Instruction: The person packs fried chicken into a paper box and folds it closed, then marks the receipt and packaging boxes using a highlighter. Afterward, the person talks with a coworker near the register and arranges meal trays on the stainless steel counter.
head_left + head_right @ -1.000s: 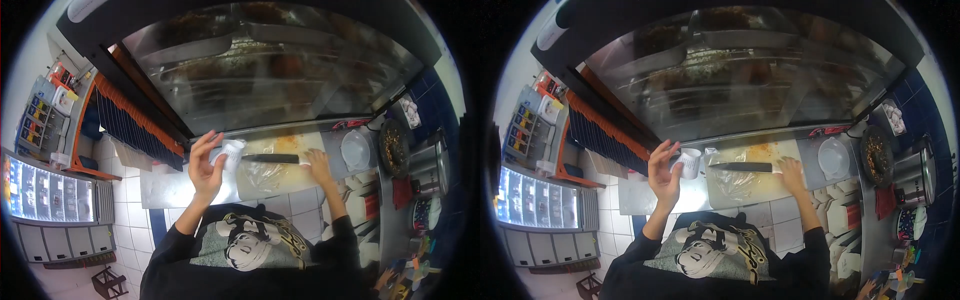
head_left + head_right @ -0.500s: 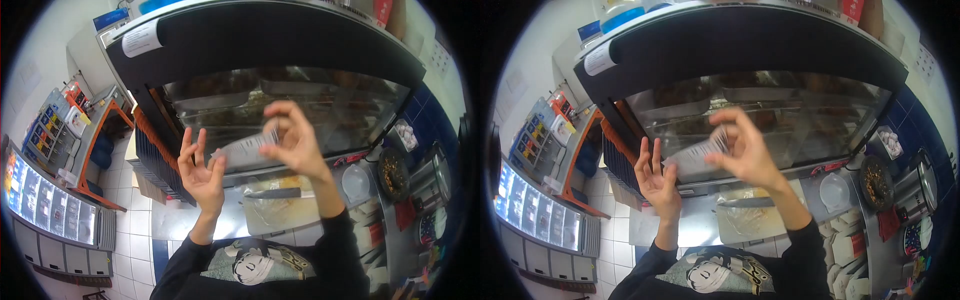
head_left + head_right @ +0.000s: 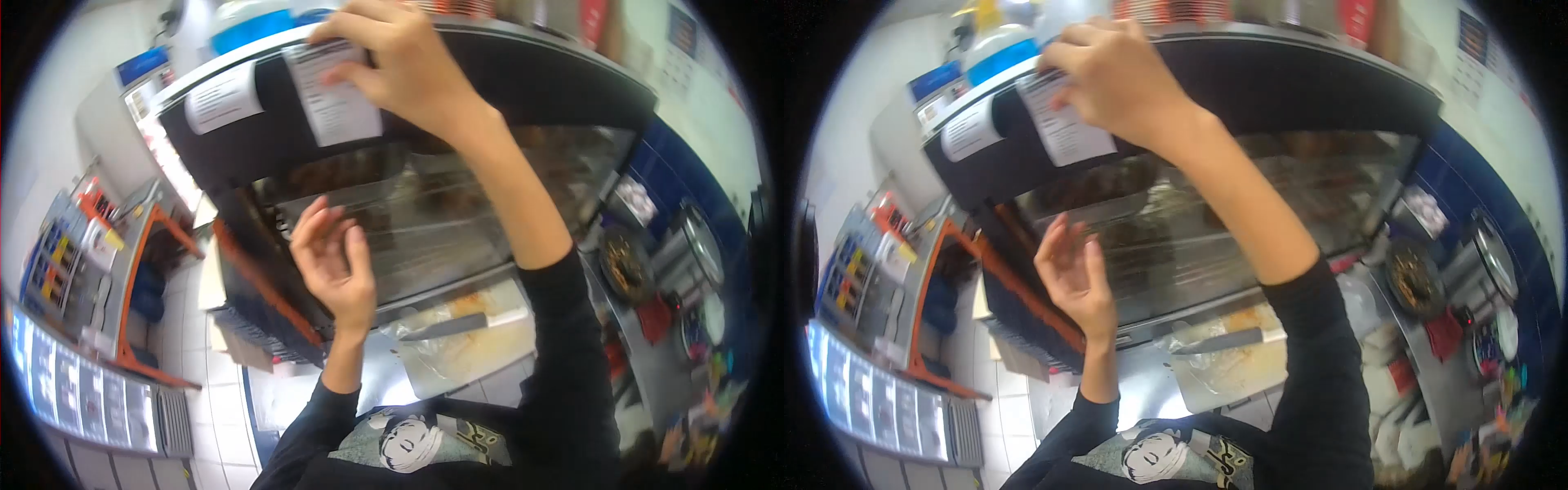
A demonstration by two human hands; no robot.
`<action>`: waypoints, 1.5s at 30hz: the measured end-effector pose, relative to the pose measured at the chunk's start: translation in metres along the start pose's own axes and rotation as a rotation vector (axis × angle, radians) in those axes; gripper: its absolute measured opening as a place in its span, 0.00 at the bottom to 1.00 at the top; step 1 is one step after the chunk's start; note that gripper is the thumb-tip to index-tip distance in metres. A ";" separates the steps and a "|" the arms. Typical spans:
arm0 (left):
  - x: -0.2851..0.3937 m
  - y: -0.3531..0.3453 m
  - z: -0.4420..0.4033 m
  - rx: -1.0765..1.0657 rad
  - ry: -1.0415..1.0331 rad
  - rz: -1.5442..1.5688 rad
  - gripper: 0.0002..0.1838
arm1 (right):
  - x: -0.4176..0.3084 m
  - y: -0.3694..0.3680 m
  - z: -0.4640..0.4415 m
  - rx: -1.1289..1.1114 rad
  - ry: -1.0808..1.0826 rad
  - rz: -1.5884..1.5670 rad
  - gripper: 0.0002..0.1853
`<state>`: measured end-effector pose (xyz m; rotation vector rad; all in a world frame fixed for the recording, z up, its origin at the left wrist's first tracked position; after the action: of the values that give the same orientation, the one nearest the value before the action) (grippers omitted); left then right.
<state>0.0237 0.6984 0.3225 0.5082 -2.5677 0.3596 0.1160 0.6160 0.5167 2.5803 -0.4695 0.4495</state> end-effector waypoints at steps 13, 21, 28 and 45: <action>-0.062 -0.016 0.079 -0.225 -0.328 -0.616 0.15 | -0.046 -0.014 0.053 -0.200 -0.107 0.426 0.09; -0.042 -0.057 0.127 -0.393 -0.195 -0.376 0.13 | -0.096 0.026 0.091 -0.174 -0.079 0.359 0.09; -0.021 -0.111 0.194 -0.529 0.085 0.025 0.15 | -0.139 0.111 0.133 -0.137 0.031 0.298 0.09; 0.194 -0.529 0.522 -1.676 0.486 0.875 0.10 | -0.296 0.700 0.616 0.392 -1.654 0.961 0.11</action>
<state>-0.1304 -0.0090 0.0654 -1.1247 -1.6061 -1.1690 -0.2866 -0.2019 0.1627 2.2331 -2.2609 -1.6182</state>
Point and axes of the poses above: each hand's wrist, its own z-axis away from the middle knuckle, its own y-axis out of the back of the hand, x = y × z, the point moved 3 cm from there along -z, towards the middle knuckle, and after that the axes turned 14 degrees about -x, right-handed, at the moved point
